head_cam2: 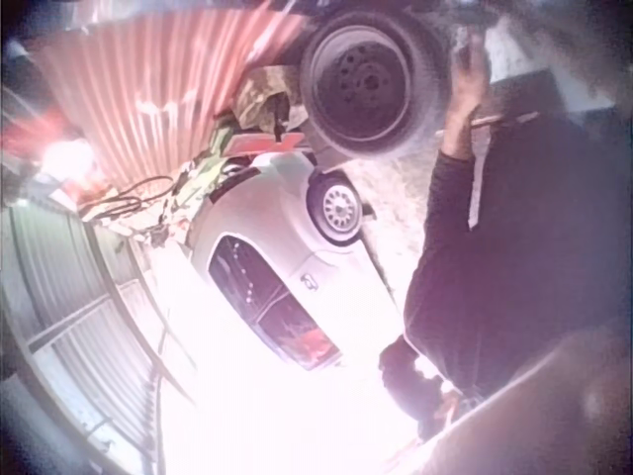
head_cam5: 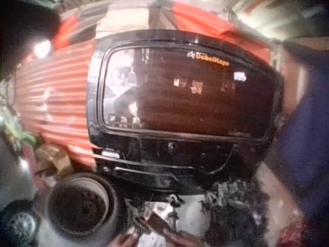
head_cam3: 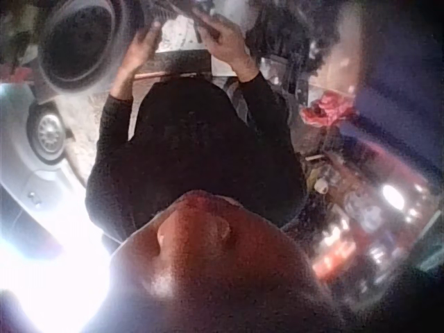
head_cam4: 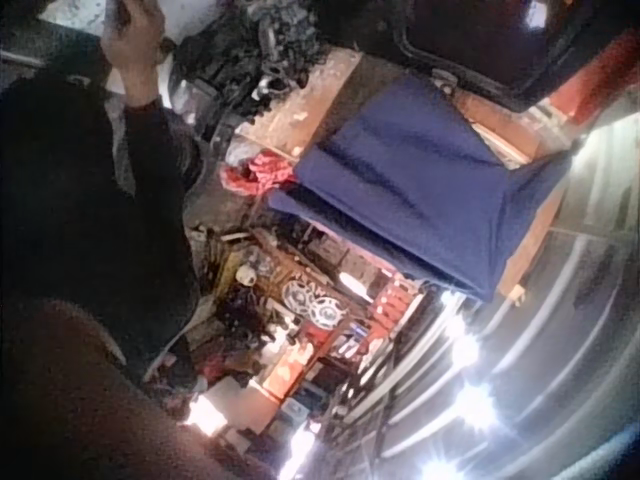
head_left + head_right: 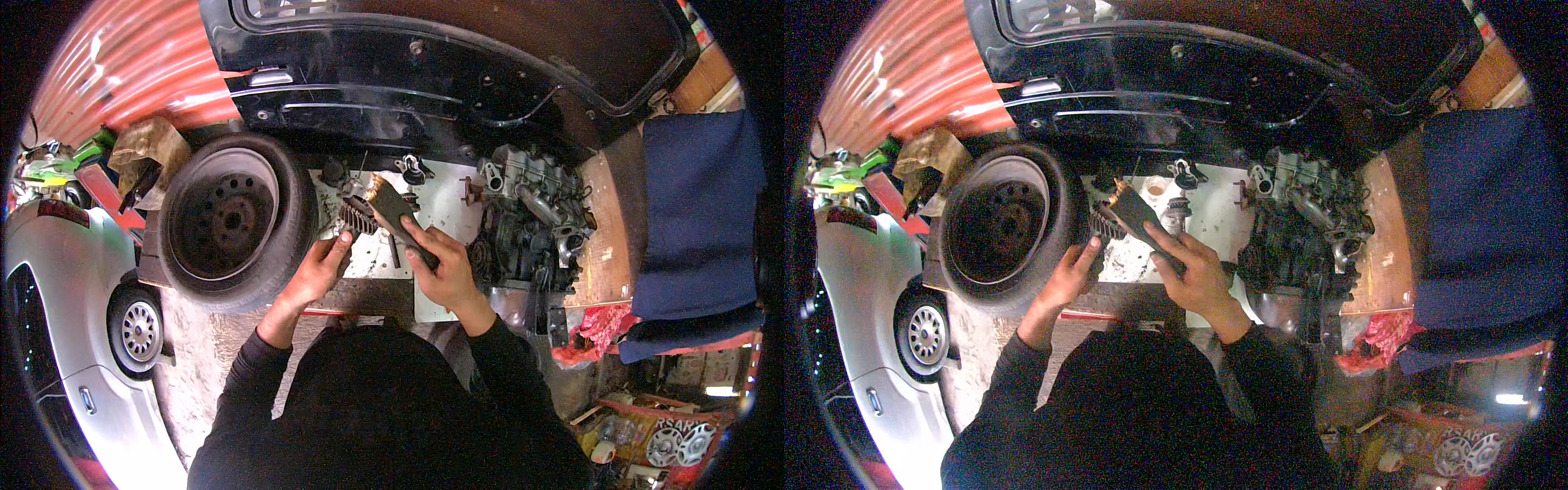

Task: The person scrubs a metal gear with a wire brush, rotating it to clean multiple sides. The person then uses a small orange-handled tool to scrape residue from the gear's teeth and shaft. The person continues scrubbing the gear with the wire brush, focusing on the shaft and gear teeth.

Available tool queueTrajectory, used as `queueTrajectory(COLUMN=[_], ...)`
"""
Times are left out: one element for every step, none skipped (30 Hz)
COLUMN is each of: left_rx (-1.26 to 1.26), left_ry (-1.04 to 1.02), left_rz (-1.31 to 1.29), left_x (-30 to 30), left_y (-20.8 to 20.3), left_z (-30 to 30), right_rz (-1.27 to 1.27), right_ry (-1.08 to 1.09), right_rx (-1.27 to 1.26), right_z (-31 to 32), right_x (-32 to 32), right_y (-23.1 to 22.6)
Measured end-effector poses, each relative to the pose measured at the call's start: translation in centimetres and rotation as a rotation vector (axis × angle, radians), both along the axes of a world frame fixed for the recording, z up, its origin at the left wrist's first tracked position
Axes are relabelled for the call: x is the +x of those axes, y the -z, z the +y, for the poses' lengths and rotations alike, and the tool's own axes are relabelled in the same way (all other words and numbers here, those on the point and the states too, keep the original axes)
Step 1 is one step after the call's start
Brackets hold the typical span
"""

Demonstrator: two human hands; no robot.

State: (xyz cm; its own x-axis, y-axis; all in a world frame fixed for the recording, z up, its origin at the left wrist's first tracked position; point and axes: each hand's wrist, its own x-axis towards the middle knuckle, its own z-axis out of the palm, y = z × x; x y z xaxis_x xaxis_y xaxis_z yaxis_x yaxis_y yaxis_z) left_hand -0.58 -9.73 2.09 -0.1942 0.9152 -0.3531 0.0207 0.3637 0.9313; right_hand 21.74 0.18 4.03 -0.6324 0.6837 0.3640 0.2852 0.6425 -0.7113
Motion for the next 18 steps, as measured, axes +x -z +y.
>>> queueTrajectory(left_rx=[-0.028, -0.054, -0.074, -0.069, -0.059, -0.049, -0.053, -0.06, -0.068, -0.045, -0.027, -0.001, 0.023, 0.059, 0.097, 0.135, 0.176, 0.217], left_ry=[-0.005, -0.012, -0.014, -0.026, -0.036, -0.047, -0.053, -0.064, -0.074, -0.08, -0.083, -0.096, -0.109, -0.132, -0.128, -0.122, -0.091, -0.059], left_rz=[-0.01, -0.018, -0.015, -0.026, -0.032, -0.039, -0.03, -0.024, -0.018, -0.023, -0.029, -0.068, -0.106, -0.176, -0.174, -0.173, -0.1, -0.026], left_x=[0.0, -0.1, -0.3, -0.3, -0.4, -0.6, -0.7, -0.6, -0.5, -0.5, -0.4, -0.1, 0.1, 0.7, 0.8, 1.1, 1.0, 0.9], left_y=[-0.3, -0.5, -0.4, -0.4, -0.5, -0.6, -0.9, -1.1, -1.2, -1.2, -1.1, -1.3, -1.4, -2.2, -2.3, -2.4, -2.2, -2.3], left_z=[0.0, 0.0, 0.1, 0.0, 0.2, 0.3, 0.4, 0.2, 0.1, 0.1, 0.0, -0.1, -0.2, -0.3, -0.5, -0.6, -0.7, -0.7], right_rz=[-0.003, -0.004, -0.006, 0.022, 0.054, 0.086, 0.064, 0.039, 0.014, 0.049, 0.083, 0.116, 0.141, 0.167, 0.193, 0.233, 0.274, 0.315], right_ry=[0.001, -0.001, -0.003, -0.01, -0.015, -0.02, -0.006, 0.006, 0.017, -0.001, -0.018, -0.033, -0.043, -0.054, -0.065, -0.07, -0.076, -0.083], right_rx=[-0.009, -0.016, -0.024, -0.003, 0.023, 0.048, 0.034, 0.017, 0.0, 0.009, 0.013, 0.018, 0.036, 0.06, 0.083, 0.094, 0.106, 0.118], right_z=[-0.1, -0.2, -0.3, -0.3, -0.1, 0.1, 0.3, 0.4, 0.4, 0.5, 0.4, 0.3, 0.2, 0.2, 0.2, 0.2, 0.2, 0.3], right_x=[-0.2, -0.5, -0.6, -0.6, -0.6, -0.5, -0.2, 0.3, 0.5, 0.4, 0.1, -0.3, -0.6, -1.0, -1.2, -0.8, -0.4, -0.2], right_y=[-0.5, -1.2, -1.6, -1.5, -1.5, -1.4, -1.0, -0.5, -0.3, -0.2, -0.8, -1.2, -1.3, -1.4, -1.4, -0.7, -0.2, 0.2])
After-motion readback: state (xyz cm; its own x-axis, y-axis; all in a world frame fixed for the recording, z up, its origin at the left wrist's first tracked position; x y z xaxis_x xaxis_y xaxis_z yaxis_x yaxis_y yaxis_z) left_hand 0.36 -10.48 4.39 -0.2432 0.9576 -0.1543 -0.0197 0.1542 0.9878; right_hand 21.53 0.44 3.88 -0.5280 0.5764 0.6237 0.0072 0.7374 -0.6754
